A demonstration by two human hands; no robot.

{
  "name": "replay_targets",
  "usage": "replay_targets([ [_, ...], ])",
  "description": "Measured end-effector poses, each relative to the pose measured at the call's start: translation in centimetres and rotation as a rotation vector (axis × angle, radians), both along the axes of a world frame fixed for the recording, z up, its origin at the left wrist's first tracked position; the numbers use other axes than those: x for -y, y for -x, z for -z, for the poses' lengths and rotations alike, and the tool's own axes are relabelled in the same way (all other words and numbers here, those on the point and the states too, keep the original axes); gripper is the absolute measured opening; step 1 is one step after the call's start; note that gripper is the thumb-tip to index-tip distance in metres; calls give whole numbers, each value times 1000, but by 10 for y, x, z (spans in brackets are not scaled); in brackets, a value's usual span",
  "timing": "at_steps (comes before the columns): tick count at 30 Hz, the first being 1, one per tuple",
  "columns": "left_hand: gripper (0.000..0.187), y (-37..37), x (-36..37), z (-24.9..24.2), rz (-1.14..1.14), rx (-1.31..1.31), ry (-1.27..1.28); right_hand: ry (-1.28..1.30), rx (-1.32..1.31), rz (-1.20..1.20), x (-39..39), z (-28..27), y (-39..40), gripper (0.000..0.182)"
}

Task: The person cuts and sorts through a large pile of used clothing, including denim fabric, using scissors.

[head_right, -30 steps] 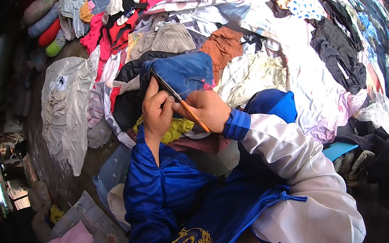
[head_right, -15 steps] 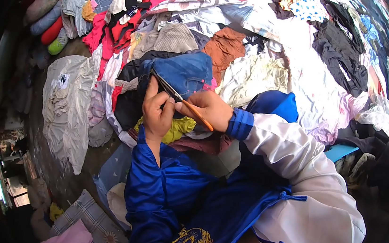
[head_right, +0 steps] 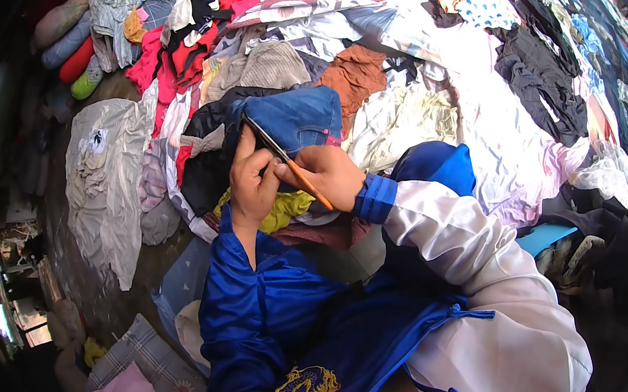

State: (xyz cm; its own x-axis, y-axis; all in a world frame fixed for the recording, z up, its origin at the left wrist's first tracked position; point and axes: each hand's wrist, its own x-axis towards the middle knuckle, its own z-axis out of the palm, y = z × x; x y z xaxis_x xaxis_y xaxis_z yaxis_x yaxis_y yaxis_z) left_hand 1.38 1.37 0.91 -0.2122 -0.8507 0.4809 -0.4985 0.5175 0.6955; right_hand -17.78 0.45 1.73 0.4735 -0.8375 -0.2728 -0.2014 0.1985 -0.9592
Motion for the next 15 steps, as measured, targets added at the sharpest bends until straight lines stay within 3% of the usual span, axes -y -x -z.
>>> replay_targets([
  [3,17,-4,0,4,-8,45,19,105,-73,-15,2,6,1,55],
  [9,23,-7,-10,-12,-17,-124,-235,80,-138,-94,11,-20,10,43],
  [10,25,-7,-12,-9,-26,-244,-208,189,-116,-38,10,-9,10,45],
  [11,32,-10,-10,6,-110,-378,-127,278,-118,-33,9,-11,13,48],
  [13,25,-16,-15,8,-416,-371,-172,319,-129,-23,8,1,11,49],
  [15,26,-24,-15,5,-557,-109,-39,253,-160,-99,8,-5,12,52],
])
